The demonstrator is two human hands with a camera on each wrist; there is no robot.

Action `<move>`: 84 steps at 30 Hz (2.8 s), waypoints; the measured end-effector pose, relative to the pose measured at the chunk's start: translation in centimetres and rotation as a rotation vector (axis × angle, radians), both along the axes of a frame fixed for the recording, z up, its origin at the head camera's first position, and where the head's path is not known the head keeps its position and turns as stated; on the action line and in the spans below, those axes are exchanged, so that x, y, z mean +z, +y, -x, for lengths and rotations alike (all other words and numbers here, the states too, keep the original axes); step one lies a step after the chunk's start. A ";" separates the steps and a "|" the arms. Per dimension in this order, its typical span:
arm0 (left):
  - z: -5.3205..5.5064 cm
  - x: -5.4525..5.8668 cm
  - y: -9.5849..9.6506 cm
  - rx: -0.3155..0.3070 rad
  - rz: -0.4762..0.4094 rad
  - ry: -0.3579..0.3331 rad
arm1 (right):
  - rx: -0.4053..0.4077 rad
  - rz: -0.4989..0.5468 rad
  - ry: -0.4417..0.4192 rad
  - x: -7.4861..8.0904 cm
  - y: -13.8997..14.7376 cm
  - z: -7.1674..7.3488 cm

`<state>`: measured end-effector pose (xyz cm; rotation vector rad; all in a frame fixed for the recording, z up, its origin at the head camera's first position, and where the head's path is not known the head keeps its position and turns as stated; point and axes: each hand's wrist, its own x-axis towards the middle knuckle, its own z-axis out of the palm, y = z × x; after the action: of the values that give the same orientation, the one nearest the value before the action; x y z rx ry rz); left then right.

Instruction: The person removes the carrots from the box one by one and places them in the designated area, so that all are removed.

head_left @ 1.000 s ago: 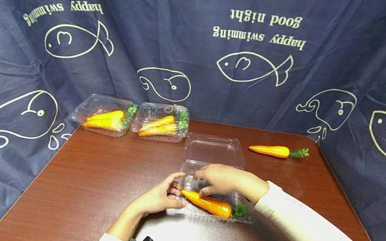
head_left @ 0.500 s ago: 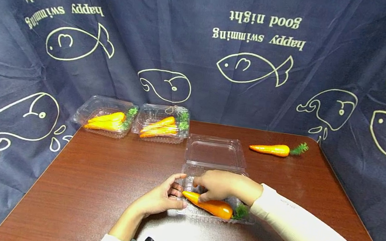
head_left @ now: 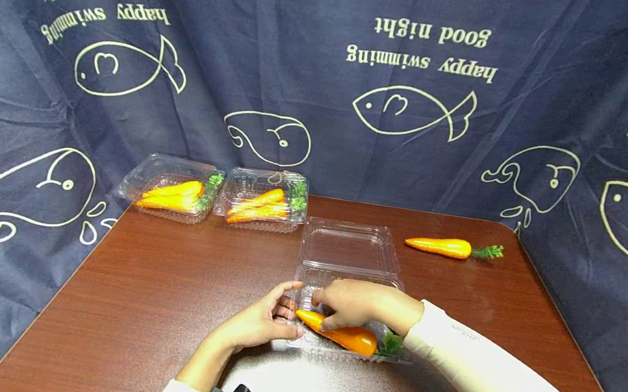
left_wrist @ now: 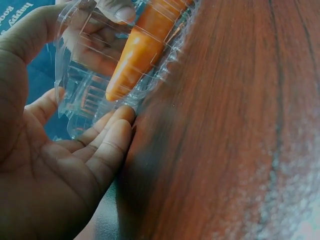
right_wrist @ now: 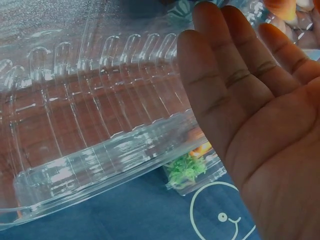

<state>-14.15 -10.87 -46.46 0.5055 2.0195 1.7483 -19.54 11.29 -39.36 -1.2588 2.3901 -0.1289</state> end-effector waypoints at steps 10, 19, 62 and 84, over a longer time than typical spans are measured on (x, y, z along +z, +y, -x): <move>0.0 0.0 0.0 0.005 0.010 -0.006 | -0.006 0.006 -0.001 0.0 -0.1 0.0; 0.1 0.0 -0.1 -0.007 0.016 0.011 | -0.052 0.004 -0.036 0.3 -0.3 0.1; 0.0 0.2 0.0 0.010 0.042 0.021 | -0.013 0.140 0.087 2.3 1.1 0.1; 0.2 0.3 0.0 -0.003 0.055 0.010 | -0.040 0.370 0.311 7.3 5.9 1.7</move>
<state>-14.35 -10.88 -46.17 0.5011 2.0664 1.6872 -21.29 17.17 -32.06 -1.4847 2.7489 -0.4337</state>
